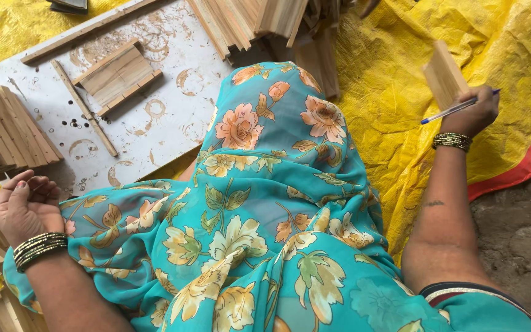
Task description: The person sits on a tarp on the ground with stacks of small wooden box parts around them. They align wooden side panels on a work board, hold them in place, and draw marking lines on the wood with a pen, working through pieces one at a time and repositioning the panels between marks.
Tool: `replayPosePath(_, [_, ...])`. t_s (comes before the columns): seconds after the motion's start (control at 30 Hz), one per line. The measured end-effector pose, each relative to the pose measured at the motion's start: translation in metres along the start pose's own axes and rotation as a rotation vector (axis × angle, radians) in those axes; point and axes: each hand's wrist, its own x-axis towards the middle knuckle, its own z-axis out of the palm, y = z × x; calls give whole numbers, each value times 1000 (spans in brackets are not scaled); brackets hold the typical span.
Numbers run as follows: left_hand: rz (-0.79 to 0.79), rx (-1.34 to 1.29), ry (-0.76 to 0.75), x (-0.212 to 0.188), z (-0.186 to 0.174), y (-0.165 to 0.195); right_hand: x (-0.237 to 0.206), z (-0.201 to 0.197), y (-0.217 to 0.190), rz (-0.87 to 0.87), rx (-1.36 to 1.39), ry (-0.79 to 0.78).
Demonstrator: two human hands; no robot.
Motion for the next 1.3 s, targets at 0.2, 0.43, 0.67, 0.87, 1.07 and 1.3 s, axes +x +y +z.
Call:
replayPosePath(0.2, [3,1,-12,0,0,-2,-1,-7,5,240,210,-126])
replayPosePath(0.43, [5,12,-13,-1,4,0,-7,-20,10,970,1038,-27])
replayPosePath(0.67, [7,-21,-9,-1,7,-1,-8,-20,12,878,546,-100])
replayPosePath(0.87, [16,-4,13,1,14,0,-23,-19,-2,1066,644,5])
replayPosePath(1.07, [41,-23,-24,1,23,0,-11,-29,-7,1230,1003,-94])
replayPosePath(1.3, [47,-32,14,5,45,5,41,-39,-28,1008,1282,-714])
